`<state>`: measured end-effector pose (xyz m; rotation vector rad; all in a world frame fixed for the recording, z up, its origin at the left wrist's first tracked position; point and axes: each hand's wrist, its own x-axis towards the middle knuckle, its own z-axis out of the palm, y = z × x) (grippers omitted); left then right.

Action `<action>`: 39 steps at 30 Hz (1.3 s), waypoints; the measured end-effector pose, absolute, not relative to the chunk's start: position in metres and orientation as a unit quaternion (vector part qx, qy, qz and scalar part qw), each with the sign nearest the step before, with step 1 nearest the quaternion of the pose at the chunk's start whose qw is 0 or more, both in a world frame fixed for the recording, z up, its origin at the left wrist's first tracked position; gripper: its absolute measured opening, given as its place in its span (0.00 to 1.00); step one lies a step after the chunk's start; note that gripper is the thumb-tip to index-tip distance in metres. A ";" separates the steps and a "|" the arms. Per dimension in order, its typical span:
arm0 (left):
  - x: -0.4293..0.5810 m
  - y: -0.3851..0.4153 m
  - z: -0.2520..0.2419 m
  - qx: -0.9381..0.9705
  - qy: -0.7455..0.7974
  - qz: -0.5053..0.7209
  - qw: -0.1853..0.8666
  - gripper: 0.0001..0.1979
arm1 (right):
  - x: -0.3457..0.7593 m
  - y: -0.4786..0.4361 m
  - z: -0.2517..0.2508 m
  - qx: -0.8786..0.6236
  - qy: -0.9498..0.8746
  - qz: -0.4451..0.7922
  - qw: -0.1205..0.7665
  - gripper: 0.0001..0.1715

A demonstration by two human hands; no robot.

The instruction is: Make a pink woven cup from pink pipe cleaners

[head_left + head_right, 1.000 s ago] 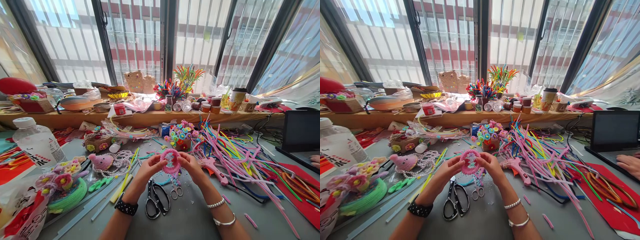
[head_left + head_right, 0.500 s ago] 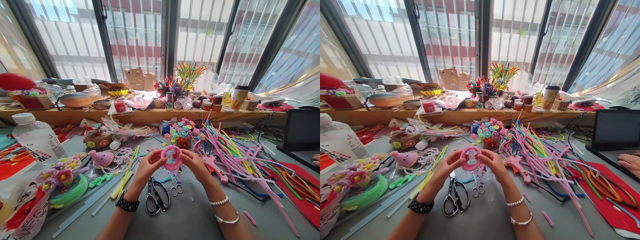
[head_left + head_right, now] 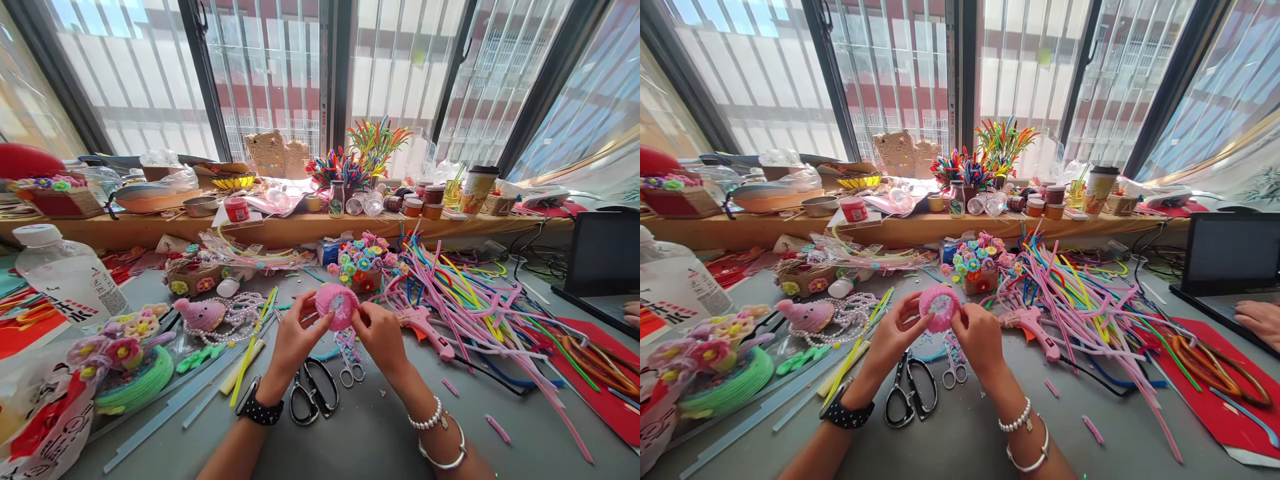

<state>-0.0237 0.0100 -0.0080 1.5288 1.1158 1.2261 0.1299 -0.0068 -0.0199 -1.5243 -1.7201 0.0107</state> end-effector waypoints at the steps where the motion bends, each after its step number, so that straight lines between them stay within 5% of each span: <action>1: -0.024 0.010 -0.010 0.627 0.456 0.488 0.401 0.27 | 0.130 -0.006 -0.021 -0.603 -0.683 -0.007 0.411 0.17; 9: -0.024 0.006 -0.016 0.749 0.527 0.390 0.099 0.21 | 0.129 -0.005 -0.027 -0.598 -0.698 -0.087 0.384 0.14; 14: -0.024 0.007 -0.019 0.755 0.531 0.382 0.049 0.11 | 0.124 -0.008 -0.026 -0.611 -0.695 -0.091 0.367 0.12; 19: -0.025 0.006 -0.025 0.765 0.503 0.401 -0.017 0.12 | 0.123 -0.009 -0.028 -0.638 -0.682 -0.083 0.349 0.16; 24: -0.025 0.003 -0.021 0.731 0.514 0.447 0.024 0.15 | 0.123 -0.008 -0.032 -0.589 -0.681 -0.145 0.411 0.16; 30: -0.025 0.004 -0.014 0.773 0.541 0.331 -0.005 0.07 | 0.124 -0.006 -0.034 -0.586 -0.676 -0.142 0.424 0.14; 39: -0.025 0.004 -0.020 0.789 0.514 0.323 -0.099 0.06 | 0.124 0.000 -0.042 -0.593 -0.681 -0.087 0.420 0.10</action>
